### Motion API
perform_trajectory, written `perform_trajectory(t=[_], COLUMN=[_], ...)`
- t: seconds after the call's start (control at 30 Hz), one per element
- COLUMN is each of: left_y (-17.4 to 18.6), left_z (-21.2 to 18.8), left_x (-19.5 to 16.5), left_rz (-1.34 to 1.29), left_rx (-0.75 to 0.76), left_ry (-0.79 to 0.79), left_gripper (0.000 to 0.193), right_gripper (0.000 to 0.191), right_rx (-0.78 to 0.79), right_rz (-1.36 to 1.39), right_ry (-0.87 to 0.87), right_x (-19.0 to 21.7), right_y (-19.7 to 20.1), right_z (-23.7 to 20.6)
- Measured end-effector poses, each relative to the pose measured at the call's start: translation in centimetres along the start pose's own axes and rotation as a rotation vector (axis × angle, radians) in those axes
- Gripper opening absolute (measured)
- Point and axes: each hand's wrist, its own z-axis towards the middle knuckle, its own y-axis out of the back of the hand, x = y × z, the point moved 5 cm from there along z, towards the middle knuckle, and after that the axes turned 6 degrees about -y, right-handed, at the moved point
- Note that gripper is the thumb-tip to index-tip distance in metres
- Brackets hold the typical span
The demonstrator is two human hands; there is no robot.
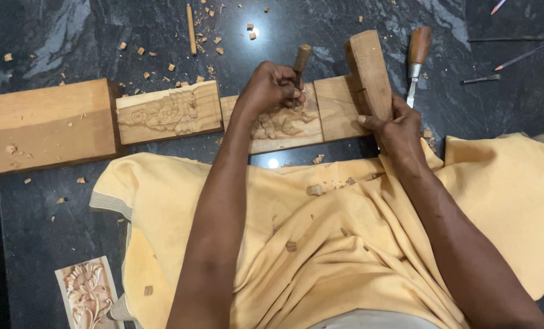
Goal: The person carves a wooden block using a chisel and a wooden mallet. They repeatedly strike the chisel to shape the wood, creating a detailed relief pattern.
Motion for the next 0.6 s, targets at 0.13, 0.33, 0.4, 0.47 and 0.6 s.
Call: perform_trajectory(t=[0.13,0.33,0.4,0.47,0.6], left_y=[-0.15,-0.29,-0.25,-0.25,-0.17], left_z=[0.05,-0.01,-0.03,0.06,0.07], left_x=[-0.27,-0.58,-0.45,-0.28,-0.43], left_rz=[0.044,0.115,0.107,0.070,0.005], left_rx=[-0.001,0.014,0.013,0.019,0.061], left_ry=[0.013,-0.013,-0.006,0.016,-0.015], left_gripper=[0.010,0.008,0.009,0.008,0.006], right_gripper=[0.057,0.054,0.054,0.056,0.057], right_rx=[0.000,0.013,0.013,0.012,-0.006], right_rz=[0.000,0.018,0.023,0.036,-0.013], right_ry=[-0.003,0.023,0.020,0.024,0.013], right_x=[0.00,-0.23,-0.34,-0.29,-0.02], right_y=[0.03,-0.06,-0.04,-0.09,-0.04], right_z=[-0.01,0.13,0.15,0.13,-0.01])
